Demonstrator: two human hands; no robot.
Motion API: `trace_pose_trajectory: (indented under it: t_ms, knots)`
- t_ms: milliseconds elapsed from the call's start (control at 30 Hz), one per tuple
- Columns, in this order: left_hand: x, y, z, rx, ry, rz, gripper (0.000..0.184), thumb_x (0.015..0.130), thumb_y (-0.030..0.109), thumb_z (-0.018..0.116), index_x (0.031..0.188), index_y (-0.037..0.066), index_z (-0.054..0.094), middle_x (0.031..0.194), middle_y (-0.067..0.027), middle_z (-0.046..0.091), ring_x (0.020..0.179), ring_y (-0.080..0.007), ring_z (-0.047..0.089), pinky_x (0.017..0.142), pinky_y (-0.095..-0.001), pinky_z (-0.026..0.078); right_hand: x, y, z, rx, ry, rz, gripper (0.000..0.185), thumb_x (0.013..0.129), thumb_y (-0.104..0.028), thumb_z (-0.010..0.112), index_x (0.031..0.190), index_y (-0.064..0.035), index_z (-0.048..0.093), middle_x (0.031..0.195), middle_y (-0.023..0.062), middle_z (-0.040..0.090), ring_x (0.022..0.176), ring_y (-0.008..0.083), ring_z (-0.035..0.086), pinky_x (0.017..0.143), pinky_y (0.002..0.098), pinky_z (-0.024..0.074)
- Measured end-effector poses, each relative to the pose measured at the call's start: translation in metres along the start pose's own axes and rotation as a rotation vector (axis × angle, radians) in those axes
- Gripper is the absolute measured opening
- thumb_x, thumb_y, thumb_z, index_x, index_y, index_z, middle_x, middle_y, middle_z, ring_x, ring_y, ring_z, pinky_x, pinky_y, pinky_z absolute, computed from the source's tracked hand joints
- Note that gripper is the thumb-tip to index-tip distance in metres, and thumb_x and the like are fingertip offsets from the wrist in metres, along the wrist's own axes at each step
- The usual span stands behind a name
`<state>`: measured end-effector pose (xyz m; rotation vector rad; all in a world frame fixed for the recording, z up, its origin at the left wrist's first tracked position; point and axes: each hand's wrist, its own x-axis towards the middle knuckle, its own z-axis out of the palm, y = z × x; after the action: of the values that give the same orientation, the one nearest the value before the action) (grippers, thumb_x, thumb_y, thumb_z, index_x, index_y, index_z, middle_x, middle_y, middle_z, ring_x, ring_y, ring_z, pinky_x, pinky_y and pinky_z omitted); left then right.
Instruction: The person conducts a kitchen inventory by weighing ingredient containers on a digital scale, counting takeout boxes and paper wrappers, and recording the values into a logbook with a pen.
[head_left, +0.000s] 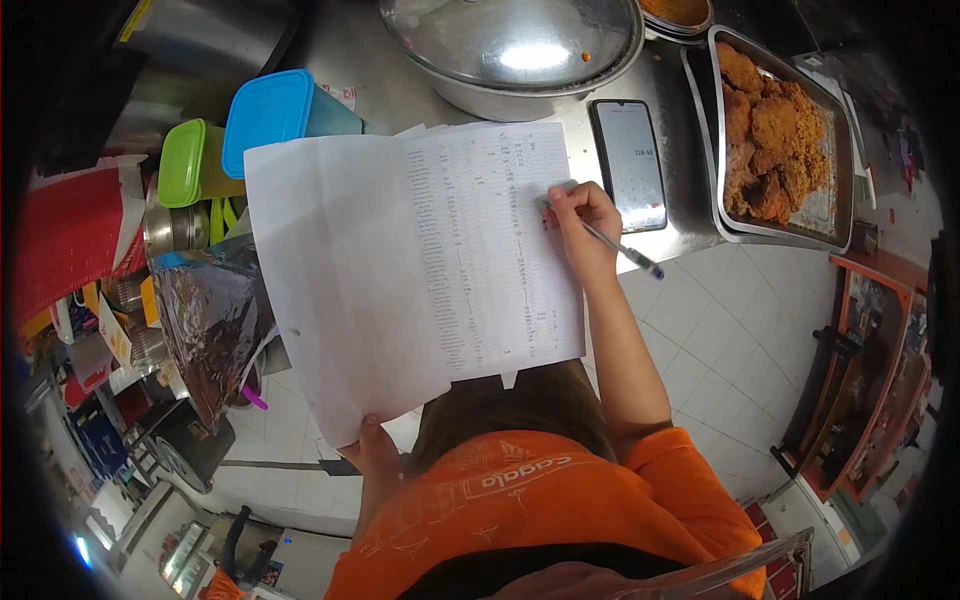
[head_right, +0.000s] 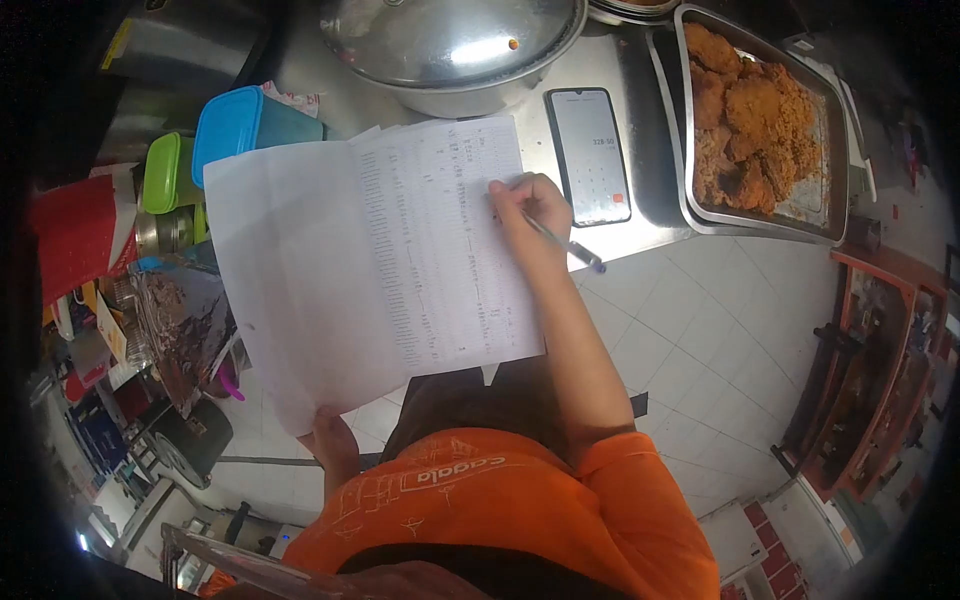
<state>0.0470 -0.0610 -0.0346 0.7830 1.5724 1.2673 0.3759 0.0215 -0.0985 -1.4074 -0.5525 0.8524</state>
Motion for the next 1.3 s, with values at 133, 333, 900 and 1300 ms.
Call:
trace_pose_trajectory:
  t_ms: [133, 333, 900, 1300]
  knots:
    - [0.000, -0.001, -0.004, -0.017, -0.019, 0.002, 0.068, 0.069, 0.002, 0.060, 0.132, -0.002, 0.034, 0.132, -0.0111, 0.043, 0.122, -0.0249, 0.041, 0.105, -0.0410, 0.031, 0.006, 0.006, -0.002, -0.081, 0.076, 0.009, 0.031, 0.085, -0.009, 0.065, 0.062, -0.0054, 0.044, 0.060, 0.0035, 0.054, 0.053, 0.0075, 0.050, 0.050, 0.0222, 0.0402]
    - [0.001, -0.002, -0.007, -0.040, -0.026, 0.016, 0.068, 0.071, 0.004, 0.064, 0.132, -0.001, 0.034, 0.132, -0.0112, 0.043, 0.123, -0.0256, 0.041, 0.105, -0.0420, 0.031, 0.008, 0.017, 0.002, -0.049, 0.157, -0.089, 0.032, 0.086, -0.007, 0.062, 0.061, -0.0040, 0.041, 0.057, 0.0060, 0.052, 0.048, 0.0098, 0.052, 0.045, 0.0253, 0.0385]
    - [0.001, -0.004, -0.011, 0.025, -0.069, 0.026, 0.068, 0.074, 0.008, 0.066, 0.133, -0.002, 0.034, 0.133, -0.0109, 0.043, 0.122, -0.0244, 0.041, 0.104, -0.0411, 0.032, 0.008, 0.014, 0.003, -0.267, 0.173, -0.187, 0.032, 0.085, -0.003, 0.059, 0.060, -0.0043, 0.039, 0.057, 0.0068, 0.050, 0.046, 0.0114, 0.050, 0.044, 0.0263, 0.0388]
    - [-0.003, 0.000, -0.004, -0.013, -0.061, -0.005, 0.065, 0.074, 0.003, 0.062, 0.133, -0.002, 0.033, 0.133, -0.0112, 0.042, 0.122, -0.0237, 0.041, 0.104, -0.0397, 0.033, 0.006, 0.013, 0.006, -0.306, 0.210, -0.212, 0.032, 0.085, -0.003, 0.057, 0.060, -0.0034, 0.038, 0.057, 0.0079, 0.049, 0.045, 0.0139, 0.051, 0.043, 0.0283, 0.0383]
